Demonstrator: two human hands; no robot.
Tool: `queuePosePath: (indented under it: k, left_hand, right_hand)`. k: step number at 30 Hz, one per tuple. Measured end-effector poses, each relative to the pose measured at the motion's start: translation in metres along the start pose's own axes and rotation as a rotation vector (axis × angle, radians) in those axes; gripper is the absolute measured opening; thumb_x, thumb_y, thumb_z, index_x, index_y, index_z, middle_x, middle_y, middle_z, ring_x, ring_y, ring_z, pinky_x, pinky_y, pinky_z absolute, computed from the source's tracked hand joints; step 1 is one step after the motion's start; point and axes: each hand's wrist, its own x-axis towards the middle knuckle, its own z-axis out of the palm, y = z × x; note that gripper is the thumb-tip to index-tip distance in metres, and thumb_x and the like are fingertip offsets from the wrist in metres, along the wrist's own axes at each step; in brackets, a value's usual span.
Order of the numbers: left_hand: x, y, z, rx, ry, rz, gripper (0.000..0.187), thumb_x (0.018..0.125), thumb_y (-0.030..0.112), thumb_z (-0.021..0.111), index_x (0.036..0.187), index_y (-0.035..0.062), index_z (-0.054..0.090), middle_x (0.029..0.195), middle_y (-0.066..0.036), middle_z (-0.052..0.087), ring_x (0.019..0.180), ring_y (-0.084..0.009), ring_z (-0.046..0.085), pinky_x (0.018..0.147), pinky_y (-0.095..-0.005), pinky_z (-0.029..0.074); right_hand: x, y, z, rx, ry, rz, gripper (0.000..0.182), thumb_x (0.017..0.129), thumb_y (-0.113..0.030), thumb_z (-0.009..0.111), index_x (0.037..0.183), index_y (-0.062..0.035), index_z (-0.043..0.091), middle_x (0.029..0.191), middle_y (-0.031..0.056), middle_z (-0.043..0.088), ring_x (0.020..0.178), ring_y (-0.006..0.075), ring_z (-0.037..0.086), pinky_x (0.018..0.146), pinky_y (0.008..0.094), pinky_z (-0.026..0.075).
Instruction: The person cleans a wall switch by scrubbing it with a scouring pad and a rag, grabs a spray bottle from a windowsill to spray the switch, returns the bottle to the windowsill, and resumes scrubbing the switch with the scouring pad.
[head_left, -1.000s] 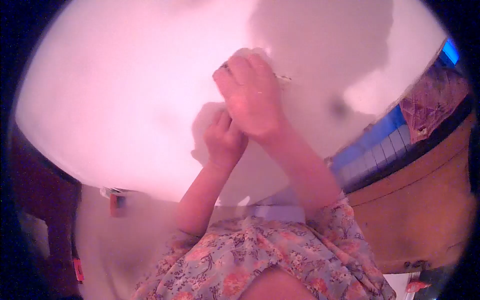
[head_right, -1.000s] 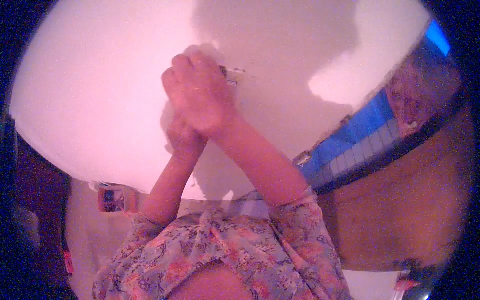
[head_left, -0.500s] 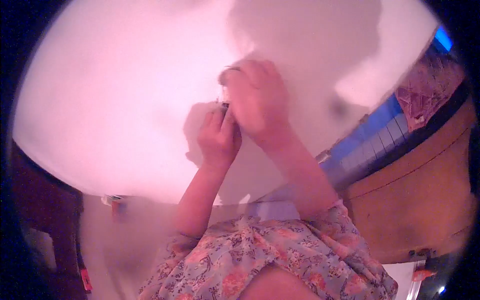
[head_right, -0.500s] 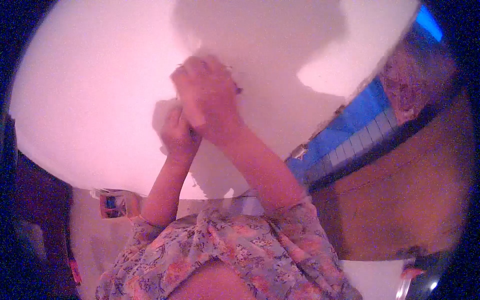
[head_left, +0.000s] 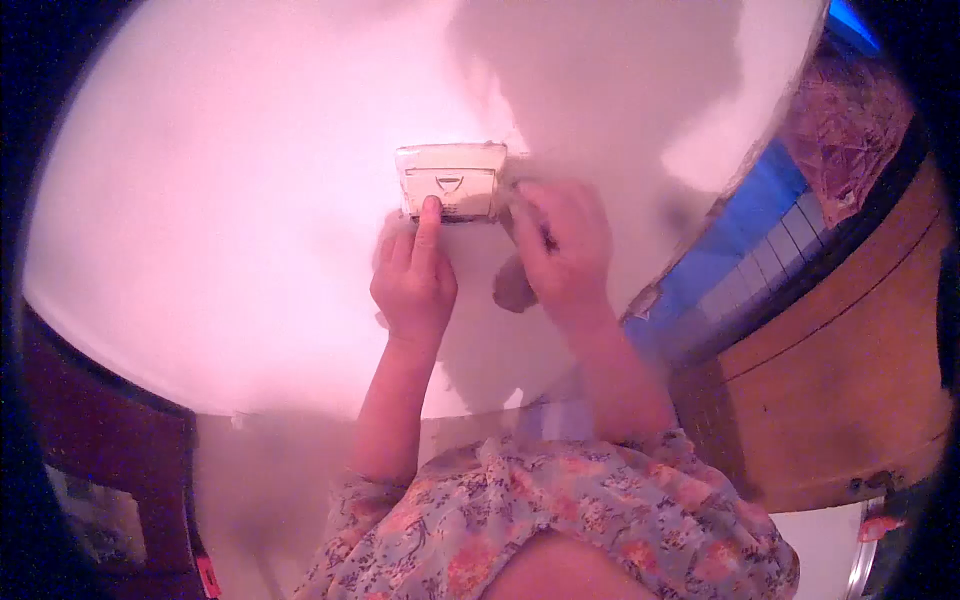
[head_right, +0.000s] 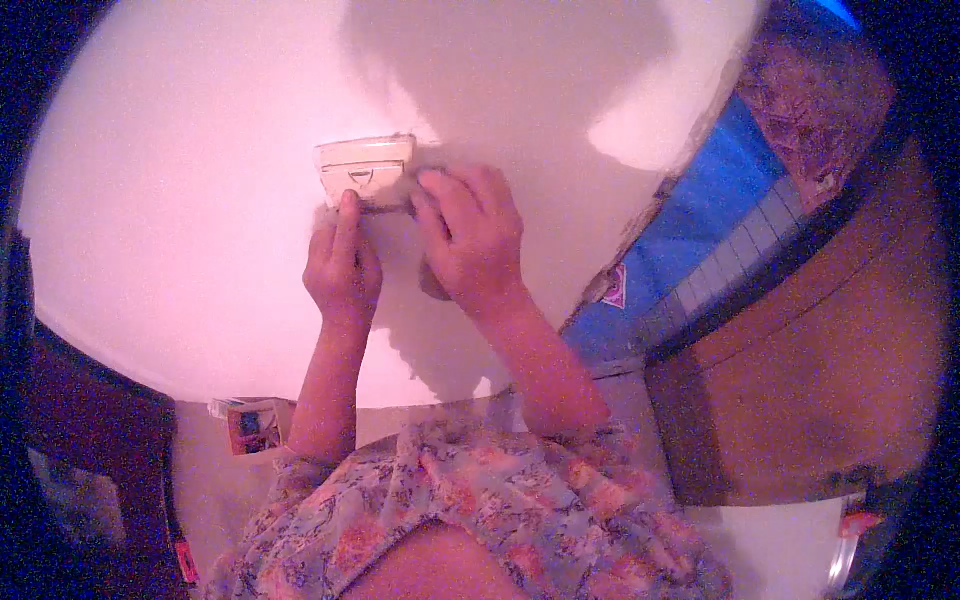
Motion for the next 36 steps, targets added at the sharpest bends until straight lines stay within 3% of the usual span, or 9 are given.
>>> queuePosePath:
  k: [7,10,12,16,18,22,30,33,36]
  left_hand:
    - [-0.002,-0.003,-0.001,0.045,0.024,0.022,0.050,0.070,-0.006,0.055,0.118,0.0114,0.054,0.060,-0.005,0.047,0.052,-0.0190,0.046,0.047,-0.0310,0.041]
    - [0.000,-0.007,-0.011,0.064,-0.005,0.031,0.049,0.070,-0.006,0.055,0.116,0.0114,0.055,0.061,-0.005,0.048,0.052,-0.0189,0.046,0.047,-0.0308,0.041]
    - [0.003,-0.008,-0.012,0.057,-0.006,0.016,0.048,0.070,-0.006,0.055,0.116,0.0113,0.056,0.061,-0.005,0.049,0.053,-0.0189,0.046,0.047,-0.0307,0.041]
    - [0.003,-0.005,-0.013,0.065,0.002,0.008,0.046,0.071,-0.006,0.054,0.114,0.0108,0.057,0.063,-0.005,0.051,0.053,-0.0188,0.046,0.049,-0.0303,0.042]
    - [0.004,-0.006,-0.012,0.037,0.016,0.009,0.046,0.071,-0.006,0.054,0.114,0.0106,0.056,0.063,-0.005,0.051,0.054,-0.0189,0.047,0.049,-0.0304,0.042]
    - [0.003,-0.012,-0.012,0.028,0.032,0.021,0.046,0.071,-0.005,0.053,0.114,0.0100,0.056,0.063,-0.005,0.051,0.054,-0.0192,0.047,0.049,-0.0307,0.042]
    - [-0.015,-0.014,-0.036,0.040,-0.015,-0.013,0.047,0.070,-0.004,0.055,0.114,0.0134,0.057,0.070,-0.005,0.055,0.057,-0.0193,0.049,0.050,-0.0310,0.043]
    - [0.006,-0.014,-0.008,0.043,-0.008,-0.014,0.046,0.071,-0.003,0.055,0.114,0.0150,0.057,0.073,-0.005,0.057,0.058,-0.0200,0.050,0.051,-0.0308,0.045]
    - [0.006,-0.016,-0.006,0.017,0.036,0.000,0.046,0.071,-0.002,0.054,0.114,0.0161,0.057,0.074,-0.005,0.057,0.059,-0.0204,0.051,0.052,-0.0306,0.046]
  right_hand:
    - [0.034,-0.011,0.022,-0.080,0.020,-0.177,0.019,0.067,-0.001,0.061,0.086,-0.0035,0.059,0.085,0.0117,0.055,0.074,0.0291,0.054,0.064,0.0353,0.046]
    - [0.026,-0.014,0.018,-0.127,0.030,-0.233,0.013,0.071,-0.007,0.058,0.083,-0.0045,0.057,0.085,0.0114,0.054,0.081,0.0298,0.052,0.070,0.0369,0.045]
    - [0.016,-0.008,0.017,-0.128,0.019,-0.047,0.015,0.069,-0.007,0.058,0.084,-0.0051,0.058,0.084,0.0107,0.053,0.082,0.0294,0.052,0.069,0.0366,0.045]
    - [0.022,-0.004,0.012,-0.108,0.006,-0.021,0.017,0.068,-0.008,0.059,0.085,-0.0057,0.058,0.084,0.0104,0.053,0.082,0.0293,0.052,0.070,0.0373,0.045]
    - [0.037,-0.020,0.013,-0.104,-0.005,-0.227,0.018,0.068,-0.008,0.059,0.086,-0.0061,0.058,0.084,0.0114,0.054,0.080,0.0302,0.052,0.070,0.0386,0.045]
    - [0.044,-0.021,0.024,-0.116,-0.118,-0.141,0.017,0.069,-0.008,0.059,0.086,-0.0063,0.058,0.084,0.0109,0.054,0.081,0.0294,0.053,0.072,0.0388,0.045]
    - [0.020,-0.037,0.013,-0.073,-0.075,0.004,0.015,0.070,-0.008,0.059,0.084,-0.0060,0.058,0.083,0.0121,0.055,0.078,0.0301,0.055,0.066,0.0391,0.047]
    - [0.048,-0.019,0.025,-0.157,-0.153,-0.191,0.014,0.070,-0.007,0.058,0.084,-0.0062,0.058,0.083,0.0111,0.055,0.079,0.0301,0.054,0.067,0.0388,0.047]
    - [0.047,-0.016,0.019,-0.151,-0.103,-0.233,0.014,0.069,-0.006,0.058,0.083,-0.0063,0.058,0.082,0.0105,0.054,0.078,0.0296,0.053,0.066,0.0389,0.046]
